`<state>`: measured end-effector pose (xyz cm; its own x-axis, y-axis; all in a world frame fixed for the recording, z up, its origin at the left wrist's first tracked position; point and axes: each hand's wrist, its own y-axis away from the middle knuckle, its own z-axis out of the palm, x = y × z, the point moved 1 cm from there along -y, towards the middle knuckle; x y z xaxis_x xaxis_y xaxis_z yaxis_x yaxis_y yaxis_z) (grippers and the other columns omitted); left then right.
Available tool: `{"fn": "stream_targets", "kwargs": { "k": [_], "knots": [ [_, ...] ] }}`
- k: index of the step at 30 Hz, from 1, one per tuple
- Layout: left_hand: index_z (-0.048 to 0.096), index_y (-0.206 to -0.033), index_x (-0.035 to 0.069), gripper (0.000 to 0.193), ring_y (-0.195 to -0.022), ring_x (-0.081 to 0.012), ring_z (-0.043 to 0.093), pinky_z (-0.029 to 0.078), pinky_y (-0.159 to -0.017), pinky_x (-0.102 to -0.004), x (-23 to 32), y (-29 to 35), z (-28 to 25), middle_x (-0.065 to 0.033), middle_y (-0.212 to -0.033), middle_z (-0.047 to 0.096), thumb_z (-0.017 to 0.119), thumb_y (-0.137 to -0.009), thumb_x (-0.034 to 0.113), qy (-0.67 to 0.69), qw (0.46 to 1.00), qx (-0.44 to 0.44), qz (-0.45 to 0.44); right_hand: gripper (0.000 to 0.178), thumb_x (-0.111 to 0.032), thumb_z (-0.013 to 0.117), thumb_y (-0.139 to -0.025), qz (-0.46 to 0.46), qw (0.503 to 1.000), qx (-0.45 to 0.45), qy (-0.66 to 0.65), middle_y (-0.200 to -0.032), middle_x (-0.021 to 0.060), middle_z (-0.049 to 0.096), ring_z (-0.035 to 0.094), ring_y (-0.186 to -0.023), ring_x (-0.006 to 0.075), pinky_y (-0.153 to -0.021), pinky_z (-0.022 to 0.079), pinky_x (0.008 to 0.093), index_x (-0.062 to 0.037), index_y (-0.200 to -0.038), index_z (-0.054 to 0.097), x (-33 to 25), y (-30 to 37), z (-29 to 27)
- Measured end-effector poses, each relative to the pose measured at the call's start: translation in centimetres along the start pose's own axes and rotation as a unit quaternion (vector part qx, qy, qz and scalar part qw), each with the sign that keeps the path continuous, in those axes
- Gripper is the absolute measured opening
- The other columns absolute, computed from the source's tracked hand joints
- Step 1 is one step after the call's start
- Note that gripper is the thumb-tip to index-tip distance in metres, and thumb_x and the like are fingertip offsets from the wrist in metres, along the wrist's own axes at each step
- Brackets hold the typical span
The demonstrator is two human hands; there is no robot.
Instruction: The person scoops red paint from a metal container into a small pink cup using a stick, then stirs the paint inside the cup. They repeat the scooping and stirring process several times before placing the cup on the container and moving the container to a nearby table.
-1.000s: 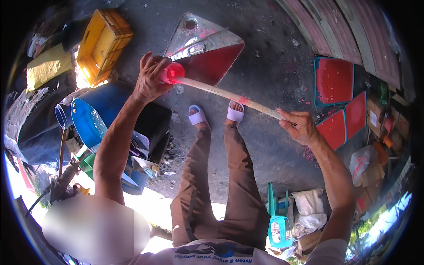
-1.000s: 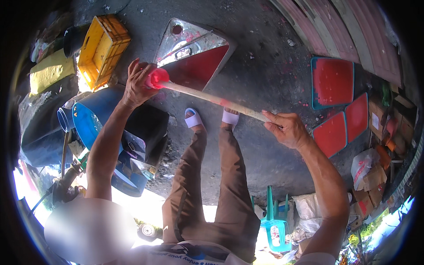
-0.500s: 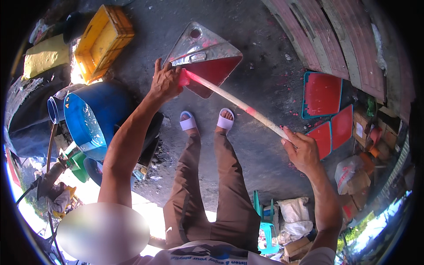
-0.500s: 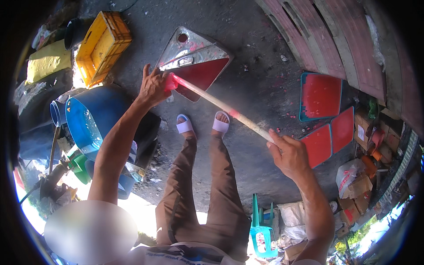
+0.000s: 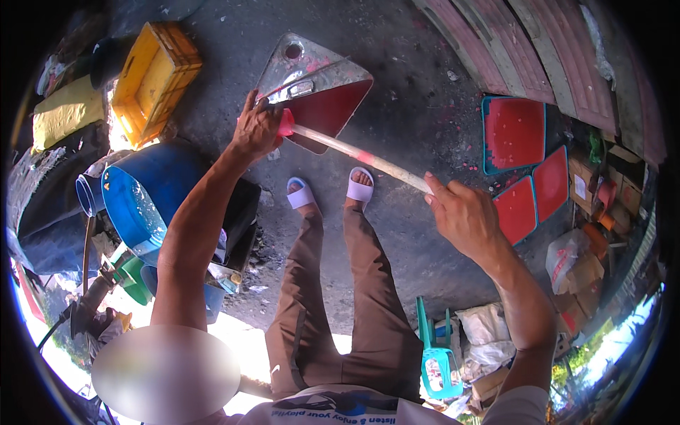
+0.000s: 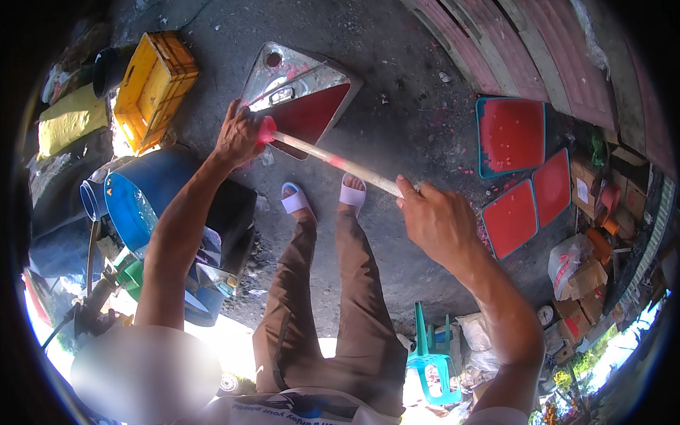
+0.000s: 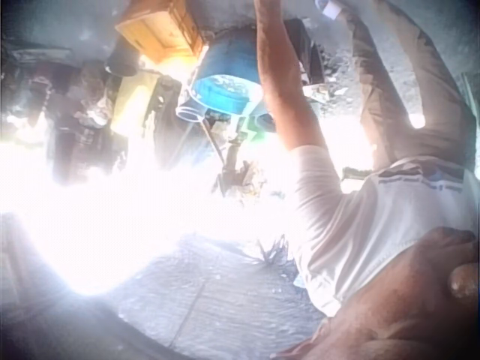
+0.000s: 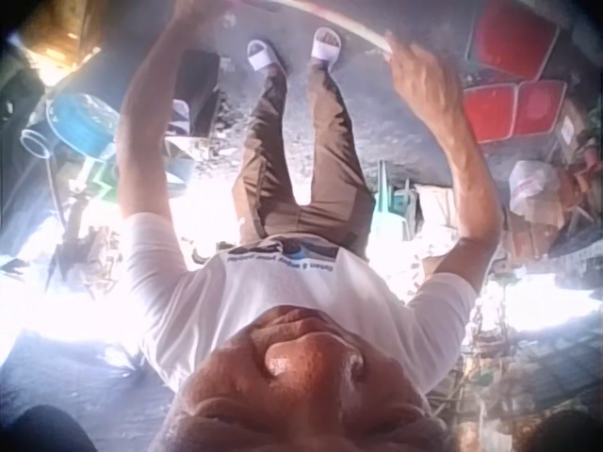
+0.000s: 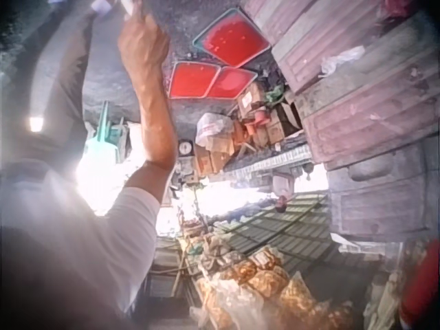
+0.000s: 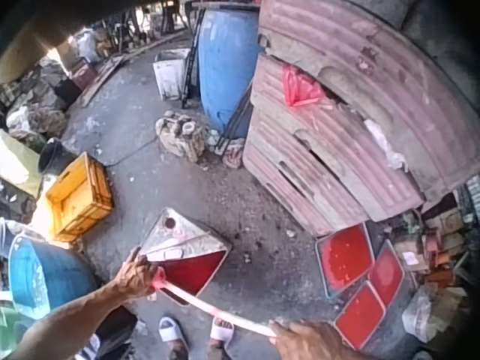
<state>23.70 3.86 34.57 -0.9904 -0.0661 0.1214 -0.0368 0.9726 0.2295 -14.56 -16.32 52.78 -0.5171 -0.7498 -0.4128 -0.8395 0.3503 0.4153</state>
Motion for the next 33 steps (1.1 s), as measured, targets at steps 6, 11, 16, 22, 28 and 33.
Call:
{"fn": "stream_targets", "kwargs": {
  "k": [6, 11, 16, 22, 28, 33],
  "knots": [
    [0.073, -0.119, 0.004, 0.057, -0.119, -0.0352, 0.066, 0.031, -0.126, -0.0587, 0.0, -0.6, 0.8, -0.0165, -0.099, 0.075, 0.087, -0.067, 0.024, 0.010, 0.999, -0.012, -0.037, 0.038, -0.024, 0.070, -0.101, 0.028, 0.999, -0.012, 0.042, -0.086, 0.0136, 0.070, 0.074, -0.073, 0.0345, -0.066, 0.060, 0.0469, -0.0053, -0.134, 0.073, -0.7, 0.4, -0.8],
    [0.073, -0.112, 0.001, 0.050, -0.119, -0.0338, 0.066, 0.030, -0.124, -0.0575, 0.1, -1.7, 0.3, -0.0173, -0.100, 0.075, 0.084, -0.069, 0.023, -0.015, 0.989, -0.113, -0.089, 0.039, -0.021, 0.067, -0.102, 0.040, 0.994, -0.033, 0.096, -0.090, 0.0146, 0.071, 0.076, -0.077, 0.0331, -0.067, 0.062, 0.0450, -0.0014, -0.136, 0.071, -2.2, 0.0, -2.0],
    [0.073, -0.113, 0.001, 0.052, -0.121, -0.0330, 0.066, 0.030, -0.122, -0.0588, 0.6, -1.6, -1.0, -0.0182, -0.103, 0.076, 0.085, -0.074, 0.033, 0.017, 0.988, -0.088, -0.128, 0.035, -0.010, 0.064, -0.098, 0.043, 0.979, -0.070, 0.186, -0.093, 0.0174, 0.072, 0.077, -0.079, 0.0317, -0.069, 0.064, 0.0410, 0.0073, -0.128, 0.070, -3.4, -1.9, -2.9],
    [0.074, -0.117, 0.003, 0.062, -0.120, -0.0331, 0.065, 0.033, -0.117, -0.0557, 1.5, -0.2, -1.9, -0.0182, -0.106, 0.076, 0.084, -0.076, 0.048, 0.110, 0.959, -0.096, -0.243, 0.038, -0.002, 0.063, -0.092, 0.040, 0.986, -0.126, 0.104, -0.097, 0.0274, 0.075, 0.078, -0.087, 0.0440, -0.077, 0.064, 0.0501, 0.0148, -0.126, 0.064, -5.9, -6.8, -1.0],
    [0.071, -0.128, 0.009, 0.068, -0.124, -0.0319, 0.061, 0.036, -0.112, -0.0504, 1.3, 1.7, -1.8, -0.0151, -0.118, 0.074, 0.087, -0.071, 0.043, 0.202, 0.935, -0.020, -0.292, 0.021, -0.004, 0.060, -0.095, 0.011, 0.972, -0.232, 0.033, -0.105, 0.0297, 0.077, 0.077, -0.100, 0.0454, -0.088, 0.063, 0.0509, 0.0066, -0.104, 0.076, -7.1, -15.8, 1.2],
    [0.070, -0.130, 0.012, 0.067, -0.126, -0.0332, 0.059, 0.039, -0.113, -0.0488, 1.6, 4.7, -1.5, -0.0126, -0.122, 0.072, 0.091, -0.069, 0.032, 0.278, 0.910, 0.146, -0.271, 0.026, -0.008, 0.058, -0.097, 0.080, 0.984, -0.149, 0.059, -0.105, 0.0297, 0.077, 0.077, -0.101, 0.0459, -0.088, 0.063, 0.0524, 0.0057, -0.105, 0.079, -8.8, -17.1, 1.7]
  ]
}}
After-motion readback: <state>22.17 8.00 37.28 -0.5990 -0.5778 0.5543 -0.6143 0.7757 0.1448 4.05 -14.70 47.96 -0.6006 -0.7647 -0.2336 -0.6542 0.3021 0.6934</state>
